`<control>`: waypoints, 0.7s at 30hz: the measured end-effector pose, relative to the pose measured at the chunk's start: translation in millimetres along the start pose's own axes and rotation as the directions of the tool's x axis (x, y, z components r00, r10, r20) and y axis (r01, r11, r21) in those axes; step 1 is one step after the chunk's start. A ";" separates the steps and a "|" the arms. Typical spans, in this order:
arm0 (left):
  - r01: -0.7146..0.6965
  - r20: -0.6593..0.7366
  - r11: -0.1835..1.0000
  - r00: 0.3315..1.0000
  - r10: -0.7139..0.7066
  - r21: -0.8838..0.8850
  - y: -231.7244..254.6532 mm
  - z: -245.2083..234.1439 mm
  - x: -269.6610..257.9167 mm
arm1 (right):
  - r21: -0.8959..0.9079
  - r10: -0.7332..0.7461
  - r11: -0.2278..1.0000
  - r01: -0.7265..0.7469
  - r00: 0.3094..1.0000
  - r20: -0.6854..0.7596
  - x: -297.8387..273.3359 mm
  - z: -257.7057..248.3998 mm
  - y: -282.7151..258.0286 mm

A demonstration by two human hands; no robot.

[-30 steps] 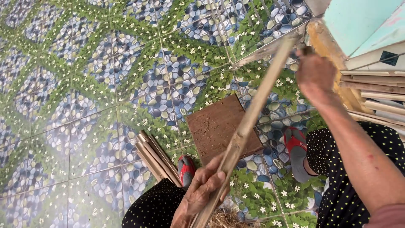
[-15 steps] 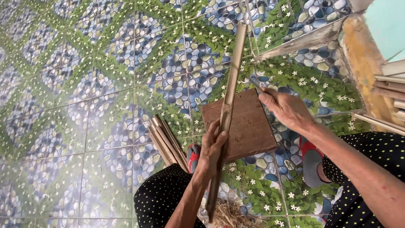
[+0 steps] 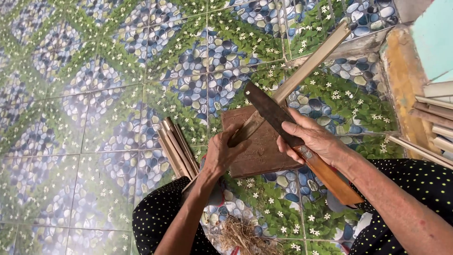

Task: Using a large knife to shave or peel thin strips from a wooden stick while sitting on the floor.

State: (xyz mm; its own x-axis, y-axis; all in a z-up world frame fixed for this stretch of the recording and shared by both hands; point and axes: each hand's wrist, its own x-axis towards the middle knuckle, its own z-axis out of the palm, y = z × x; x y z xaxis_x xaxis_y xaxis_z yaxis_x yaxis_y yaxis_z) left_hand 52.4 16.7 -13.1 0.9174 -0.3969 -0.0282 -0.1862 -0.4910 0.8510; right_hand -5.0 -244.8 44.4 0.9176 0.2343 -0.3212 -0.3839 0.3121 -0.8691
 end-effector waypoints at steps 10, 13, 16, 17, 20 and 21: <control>0.010 0.069 0.988 0.998 0.001 -0.155 5.6 -6.2 -6.1 | 0.009 0.094 0.995 -0.096 0.988 0.120 -6.7 -1.7 7.6; 0.010 0.084 0.988 0.996 0.003 -0.154 6.5 -6.8 -5.2 | 0.050 0.066 0.996 -0.072 0.991 0.115 -11.0 -1.5 3.1; 0.005 0.097 0.989 0.995 0.010 -0.151 1.3 -4.7 -5.0 | -0.026 0.059 0.998 -0.057 0.994 0.095 -10.6 -2.8 6.2; 0.001 0.097 0.989 0.995 0.014 -0.150 0.9 -3.9 -3.8 | -0.007 0.054 0.999 -0.053 0.994 0.096 -8.7 -4.7 9.2; -0.034 0.132 0.993 0.990 0.049 -0.109 -3.2 -8.8 -5.0 | 0.056 0.061 0.996 -0.063 0.997 0.041 -7.8 -24.9 -17.5; -0.064 0.166 0.996 0.983 0.075 -0.068 -5.0 -12.2 -5.8 | 0.103 0.076 0.992 -0.074 0.997 -0.013 -7.7 -33.8 -32.9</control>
State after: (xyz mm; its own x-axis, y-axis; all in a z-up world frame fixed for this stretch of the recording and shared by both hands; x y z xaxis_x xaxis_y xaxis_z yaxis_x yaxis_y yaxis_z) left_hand 52.3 30.9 -10.8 0.8296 -0.5560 -0.0514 -0.2205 -0.4108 0.8847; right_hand 4.1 -288.0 62.7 0.8870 0.2454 -0.3913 -0.4597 0.3867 -0.7995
